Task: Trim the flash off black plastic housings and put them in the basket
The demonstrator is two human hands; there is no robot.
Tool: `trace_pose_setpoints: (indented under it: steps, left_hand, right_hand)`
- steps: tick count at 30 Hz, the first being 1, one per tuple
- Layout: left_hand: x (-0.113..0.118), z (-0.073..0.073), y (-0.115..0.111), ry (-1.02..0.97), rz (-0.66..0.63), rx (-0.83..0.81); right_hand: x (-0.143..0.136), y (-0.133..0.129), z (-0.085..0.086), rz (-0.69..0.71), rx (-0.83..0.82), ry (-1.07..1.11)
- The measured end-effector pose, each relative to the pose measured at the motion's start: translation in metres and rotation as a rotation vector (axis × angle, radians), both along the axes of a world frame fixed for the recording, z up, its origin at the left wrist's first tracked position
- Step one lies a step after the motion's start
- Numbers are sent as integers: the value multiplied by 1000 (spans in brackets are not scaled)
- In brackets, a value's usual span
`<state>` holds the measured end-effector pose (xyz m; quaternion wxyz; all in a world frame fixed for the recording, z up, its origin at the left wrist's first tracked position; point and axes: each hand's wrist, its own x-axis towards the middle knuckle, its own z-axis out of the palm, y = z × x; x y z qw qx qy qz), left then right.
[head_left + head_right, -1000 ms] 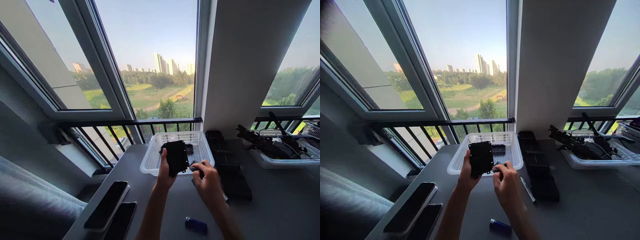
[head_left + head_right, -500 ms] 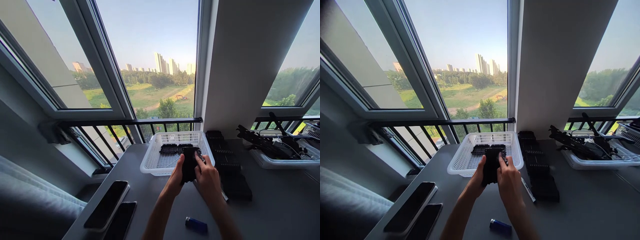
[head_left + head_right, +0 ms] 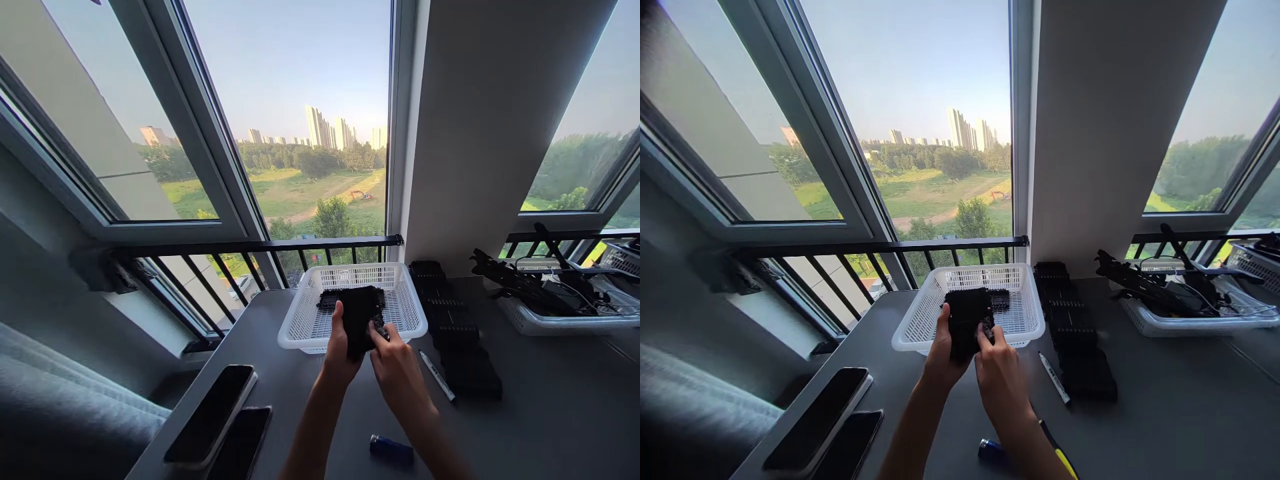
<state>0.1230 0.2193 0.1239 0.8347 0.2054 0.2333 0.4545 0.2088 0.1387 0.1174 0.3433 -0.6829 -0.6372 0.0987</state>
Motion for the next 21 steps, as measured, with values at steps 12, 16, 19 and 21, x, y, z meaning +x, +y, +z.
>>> trace_pose_setpoints:
  steps: [12, 16, 19, 21]
  left_hand:
    - [-10, -2, 9, 33, 1, 10]
    - [-9, -1, 8, 65, -32, 34]
    - [-8, 0, 6, 57, -53, 62]
    - [-6, -1, 3, 67, -101, 49]
  right_hand:
    - [0, -7, 7, 40, -42, 22]
    - [8, -5, 8, -11, 10, 62]
    - [17, -6, 10, -56, 194, 193]
    - [22, -8, 11, -107, 343, 245]
